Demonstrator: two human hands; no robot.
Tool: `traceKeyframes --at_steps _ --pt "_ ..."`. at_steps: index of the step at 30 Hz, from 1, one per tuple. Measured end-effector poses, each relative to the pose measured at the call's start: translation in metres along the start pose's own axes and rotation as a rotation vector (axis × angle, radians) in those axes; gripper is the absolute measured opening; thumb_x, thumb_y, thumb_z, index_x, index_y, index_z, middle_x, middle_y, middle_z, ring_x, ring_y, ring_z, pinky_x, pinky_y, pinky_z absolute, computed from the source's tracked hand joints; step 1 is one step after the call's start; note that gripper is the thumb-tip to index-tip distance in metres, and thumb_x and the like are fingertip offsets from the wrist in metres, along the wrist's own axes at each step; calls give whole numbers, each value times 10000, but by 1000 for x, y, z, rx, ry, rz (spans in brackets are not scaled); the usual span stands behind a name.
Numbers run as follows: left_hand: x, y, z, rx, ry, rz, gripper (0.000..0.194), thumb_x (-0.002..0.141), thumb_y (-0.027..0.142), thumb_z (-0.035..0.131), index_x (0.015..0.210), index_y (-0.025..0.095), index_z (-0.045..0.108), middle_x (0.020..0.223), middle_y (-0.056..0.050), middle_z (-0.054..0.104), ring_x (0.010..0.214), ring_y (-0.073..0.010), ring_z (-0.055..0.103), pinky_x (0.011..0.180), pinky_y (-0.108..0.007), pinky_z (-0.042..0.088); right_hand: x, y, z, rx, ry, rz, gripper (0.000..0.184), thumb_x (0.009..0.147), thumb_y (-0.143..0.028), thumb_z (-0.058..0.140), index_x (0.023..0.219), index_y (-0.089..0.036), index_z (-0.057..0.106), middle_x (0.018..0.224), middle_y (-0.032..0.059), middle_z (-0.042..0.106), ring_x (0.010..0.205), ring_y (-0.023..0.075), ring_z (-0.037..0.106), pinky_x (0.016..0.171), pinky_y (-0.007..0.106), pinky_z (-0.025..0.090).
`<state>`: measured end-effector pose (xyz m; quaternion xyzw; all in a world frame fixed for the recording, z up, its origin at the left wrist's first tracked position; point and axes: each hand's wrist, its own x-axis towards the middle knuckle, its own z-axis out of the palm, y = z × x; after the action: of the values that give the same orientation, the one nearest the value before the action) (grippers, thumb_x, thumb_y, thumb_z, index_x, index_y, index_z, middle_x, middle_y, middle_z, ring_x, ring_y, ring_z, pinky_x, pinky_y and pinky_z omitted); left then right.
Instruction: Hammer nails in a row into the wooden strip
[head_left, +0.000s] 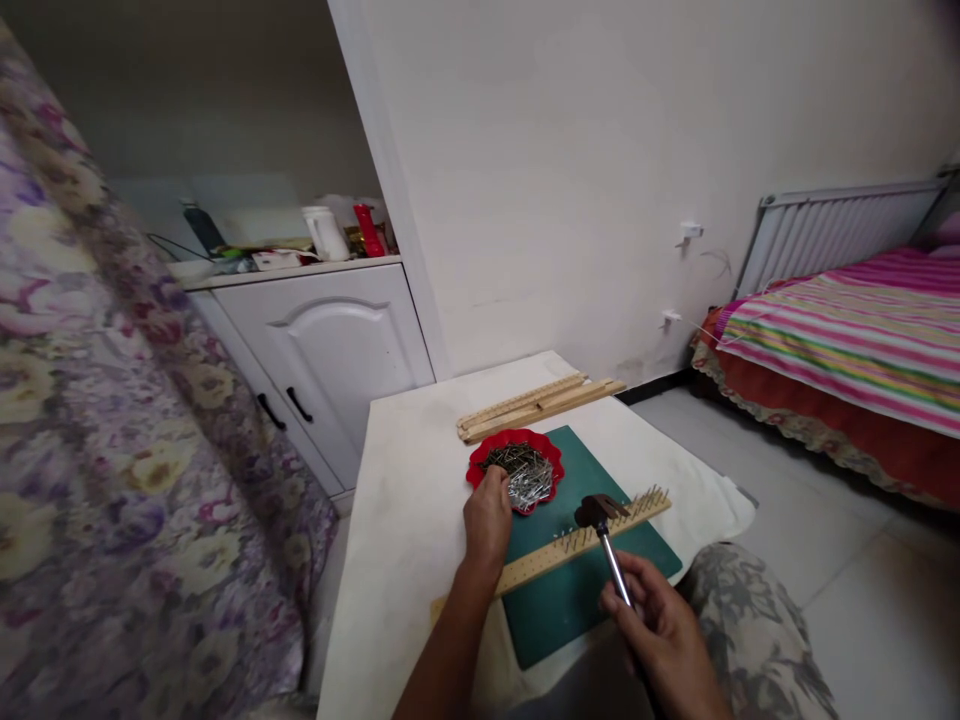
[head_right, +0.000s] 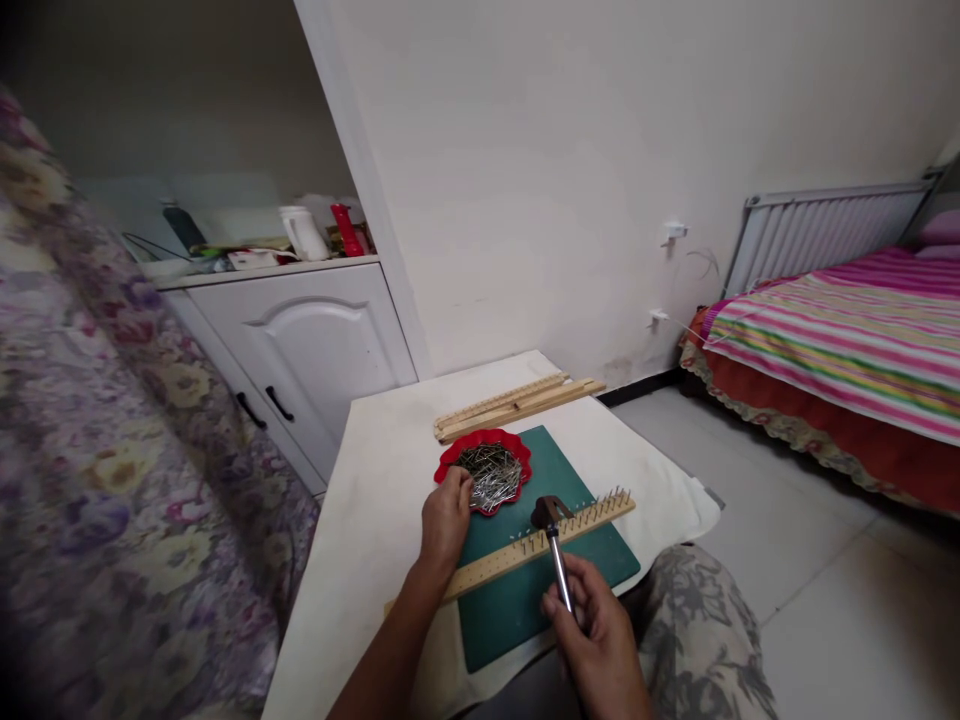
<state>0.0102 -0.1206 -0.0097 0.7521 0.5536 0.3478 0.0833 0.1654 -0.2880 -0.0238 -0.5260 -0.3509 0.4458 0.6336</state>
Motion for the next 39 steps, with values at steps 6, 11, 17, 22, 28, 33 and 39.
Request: traceKeyframes --at_steps 6,11,17,22,28,33,39 --pt "-9 -6 6 -18 -8 26 200 882 191 348 852 205 545 861 -27 623 800 -158 579 730 -255 425 2 2 -4 4 4 -31 325 749 -355 700 1018 -198 611 699 -13 566 588 126 520 426 165 391" --pt "-16 6 -11 -206 19 7 190 891 241 368 830 204 544 792 -7 607 741 -143 573 706 -235 432 0 -4 -3 18 -11 -4 378 761 -388 684 1080 -208 590 710 -20 550 509 101 464 348 153 334" --pt "-81 36 -25 -372 -218 148 178 899 249 420 813 208 571 773 -16 619 727 -141 583 678 -226 437 -2 -15 2 13 35 12 406 712 -407 718 1034 -200 582 702 -29 554 461 81 422 340 155 328" --pt "-122 40 -22 -487 -358 213 195 893 248 432 812 213 606 788 -45 623 746 -159 576 693 -254 445 -7 -12 0 -5 21 13 360 724 -416 703 995 -207 591 673 -45 518 445 79 413 334 157 325" --pt "-126 55 -11 -1017 -329 -315 112 745 283 635 779 189 586 681 -4 635 661 -147 594 647 -248 467 -9 -7 1 123 52 10 393 716 -417 717 1009 -207 560 661 -64 516 381 43 356 312 148 312" --pt "-134 67 8 -1297 -313 -541 213 637 312 726 741 160 620 631 -10 640 625 -140 591 640 -254 465 -9 -6 2 178 56 19 408 712 -393 733 1021 -209 541 671 -58 536 408 54 407 315 139 324" --pt "-125 57 11 -1218 -222 -511 203 651 340 700 721 160 638 639 -14 630 633 -145 578 652 -267 469 -12 -3 0 118 59 19 404 737 -422 704 1040 -207 545 673 -59 536 387 49 386 306 145 325"
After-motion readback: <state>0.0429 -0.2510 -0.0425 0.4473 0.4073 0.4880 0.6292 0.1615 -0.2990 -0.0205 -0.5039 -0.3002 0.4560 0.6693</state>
